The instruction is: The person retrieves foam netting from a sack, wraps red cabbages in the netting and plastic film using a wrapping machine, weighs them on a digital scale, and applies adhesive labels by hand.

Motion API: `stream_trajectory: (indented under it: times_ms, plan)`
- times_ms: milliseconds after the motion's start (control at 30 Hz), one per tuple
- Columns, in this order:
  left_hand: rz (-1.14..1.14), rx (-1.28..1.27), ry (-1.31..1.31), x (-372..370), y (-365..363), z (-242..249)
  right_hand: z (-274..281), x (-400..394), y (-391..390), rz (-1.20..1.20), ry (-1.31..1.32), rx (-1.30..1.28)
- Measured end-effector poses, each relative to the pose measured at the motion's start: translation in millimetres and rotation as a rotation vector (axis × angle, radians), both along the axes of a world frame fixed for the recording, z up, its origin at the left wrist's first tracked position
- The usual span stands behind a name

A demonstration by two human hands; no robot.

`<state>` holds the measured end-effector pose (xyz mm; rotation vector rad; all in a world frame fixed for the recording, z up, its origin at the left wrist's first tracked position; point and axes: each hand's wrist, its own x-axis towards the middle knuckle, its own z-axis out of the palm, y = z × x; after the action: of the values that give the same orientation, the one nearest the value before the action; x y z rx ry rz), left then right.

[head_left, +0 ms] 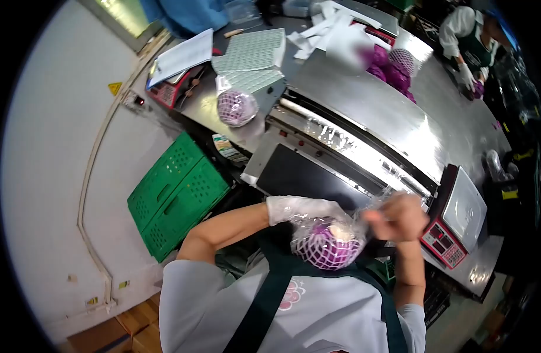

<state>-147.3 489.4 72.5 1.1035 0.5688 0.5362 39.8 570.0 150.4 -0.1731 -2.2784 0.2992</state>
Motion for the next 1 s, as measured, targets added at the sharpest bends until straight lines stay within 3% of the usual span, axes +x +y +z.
stream_trajectory:
  times_ms: [33, 100, 167, 233, 300, 367, 433, 467, 500, 567, 633, 700, 733, 767, 800, 833, 967, 1000]
  plan:
    - [-0.003, -0.176, -0.114, 13.1, -0.4, -12.9, 11.0, -15.5, 0.5, 0.024, 0.32, -0.278]
    - [0.046, -0.321, -0.223, 25.2, 3.3, -21.8, 39.7, -44.4, -1.6, 0.304, 0.198, -0.219]
    - [0.126, -0.422, -0.271, 35.6, 7.3, -31.0, 38.6, -80.3, -24.3, 0.526, -0.249, -0.183]
    - [0.229, -0.564, -0.323, 39.2, 1.6, -40.0, 12.5, -102.1, -52.4, 0.796, -0.595, -0.366]
    - [0.338, -0.705, -0.389, 36.5, -13.1, -48.9, -1.5, -103.9, -47.4, 0.966, -0.499, -0.458]
    - [0.423, -0.823, -0.473, 33.7, -28.4, -56.5, -14.9, -89.7, -32.5, 1.128, -0.568, -0.622]
    - [0.469, -0.914, -0.553, 35.4, -40.4, -58.9, -47.9, -56.7, -7.2, 1.233, -0.716, -0.949]
    - [0.47, -0.969, -0.648, 39.1, -45.9, -48.7, -59.6, -33.0, 0.1, 1.064, -0.613, -1.18]
    - [0.329, -0.921, -0.715, 35.2, -47.6, -59.3, -70.4, -9.7, 0.4, 0.879, -0.508, -1.393]
    - [0.307, -0.763, -0.609, 34.0, -53.0, -54.2, -101.4, 29.8, -18.3, 0.443, -0.058, -1.709]
    - [0.334, -0.258, -0.398, 27.3, -48.1, -37.2, -95.6, 26.3, -41.9, 0.094, 0.206, -1.865]
    - [0.428, -0.112, -0.342, 21.8, -47.8, -25.7, -86.6, 6.0, -45.3, -0.075, 0.29, -1.958]
    - [0.487, -0.156, -0.278, 16.8, -47.6, -26.3, -81.3, -6.5, -42.1, -0.121, 0.225, -1.906]
    - [0.507, -0.302, -0.389, 9.0, -48.0, -24.1, -75.3, -20.8, -38.0, -0.166, 0.165, -1.853]
    - [0.593, -0.273, -0.388, -1.2, -51.7, -20.8, -67.0, -37.0, -36.5, -0.175, 0.107, -1.82]
    - [0.676, -0.242, -0.384, -15.8, -57.5, -14.1, -68.1, -48.8, -33.9, -0.022, 0.145, -1.747]
    - [0.966, -0.028, -0.486, -87.6, -81.0, 3.6, -39.8, -90.8, -35.4, -0.062, 0.145, -1.186]
    - [1.064, 0.039, -0.448, -115.2, -87.1, -5.1, -34.1, -92.0, -33.8, -0.058, 0.111, -1.162]
